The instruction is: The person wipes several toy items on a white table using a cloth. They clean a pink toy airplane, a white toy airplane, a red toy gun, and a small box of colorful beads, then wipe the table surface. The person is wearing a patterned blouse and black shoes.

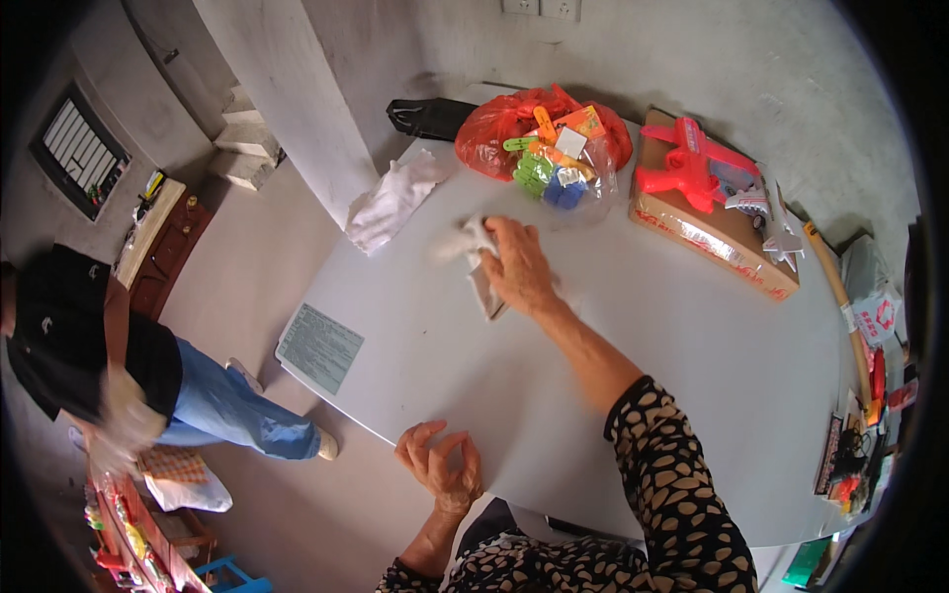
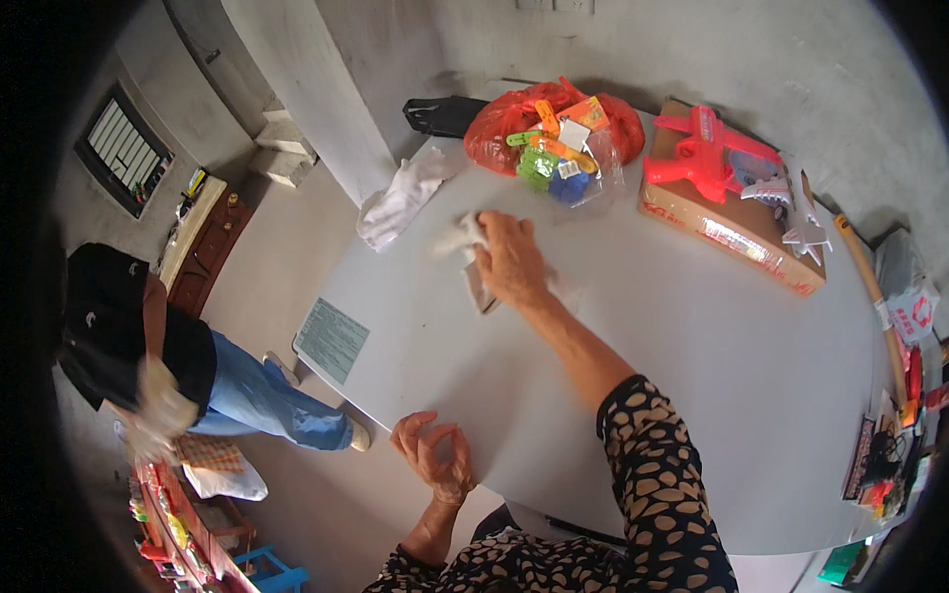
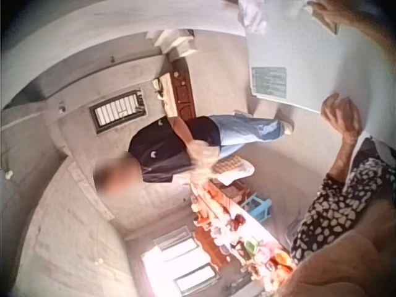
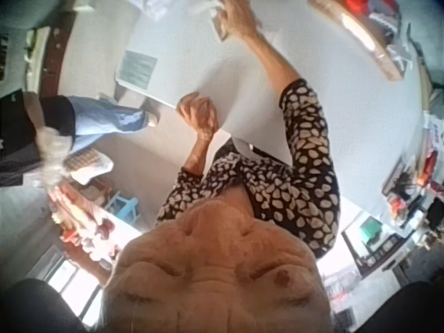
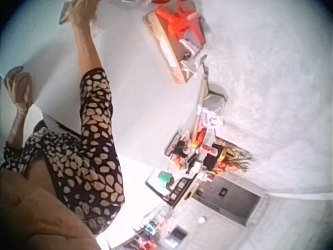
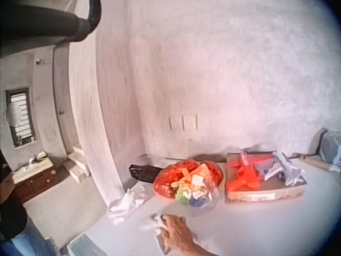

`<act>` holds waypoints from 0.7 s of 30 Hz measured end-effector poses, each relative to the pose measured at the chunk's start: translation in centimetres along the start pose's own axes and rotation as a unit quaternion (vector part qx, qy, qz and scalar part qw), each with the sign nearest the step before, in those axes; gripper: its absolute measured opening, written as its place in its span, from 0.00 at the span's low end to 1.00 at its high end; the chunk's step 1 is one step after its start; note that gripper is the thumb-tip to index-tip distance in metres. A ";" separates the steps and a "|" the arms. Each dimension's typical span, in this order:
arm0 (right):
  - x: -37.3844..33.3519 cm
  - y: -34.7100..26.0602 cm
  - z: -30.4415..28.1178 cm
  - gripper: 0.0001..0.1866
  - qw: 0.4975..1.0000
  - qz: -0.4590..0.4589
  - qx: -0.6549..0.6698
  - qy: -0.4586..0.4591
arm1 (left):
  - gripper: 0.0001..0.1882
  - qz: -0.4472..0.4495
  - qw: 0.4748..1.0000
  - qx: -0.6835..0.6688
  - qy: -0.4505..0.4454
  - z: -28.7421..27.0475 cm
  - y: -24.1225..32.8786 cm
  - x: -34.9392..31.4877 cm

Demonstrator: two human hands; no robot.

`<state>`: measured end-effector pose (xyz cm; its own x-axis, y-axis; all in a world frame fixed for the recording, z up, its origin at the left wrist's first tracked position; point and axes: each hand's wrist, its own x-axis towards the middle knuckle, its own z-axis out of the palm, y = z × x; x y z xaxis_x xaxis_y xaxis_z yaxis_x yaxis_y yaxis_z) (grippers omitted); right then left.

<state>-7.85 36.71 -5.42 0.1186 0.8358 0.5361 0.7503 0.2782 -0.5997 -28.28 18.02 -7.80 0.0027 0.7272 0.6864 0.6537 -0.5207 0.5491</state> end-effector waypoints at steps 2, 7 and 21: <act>0.0 1.0 -0.1 0.25 0.998 0.012 -0.064 0.024 | 0.14 -0.002 1.000 -0.002 -0.003 0.0 -0.1 0.0; -3.5 -2.0 2.4 0.23 0.996 -0.013 -0.088 -0.023 | 0.15 -0.008 1.000 -0.007 -0.002 0.0 -0.3 -0.5; -9.4 7.2 -16.3 0.27 0.943 0.132 -0.244 0.183 | 0.15 -0.005 1.000 0.002 -0.016 -0.1 -0.5 -0.7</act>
<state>7.07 23.17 -5.10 0.4932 0.6016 0.6283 0.8623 -0.2427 -0.4445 -28.70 17.68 -8.52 0.0196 0.7459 0.6658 0.6561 -0.5121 0.5544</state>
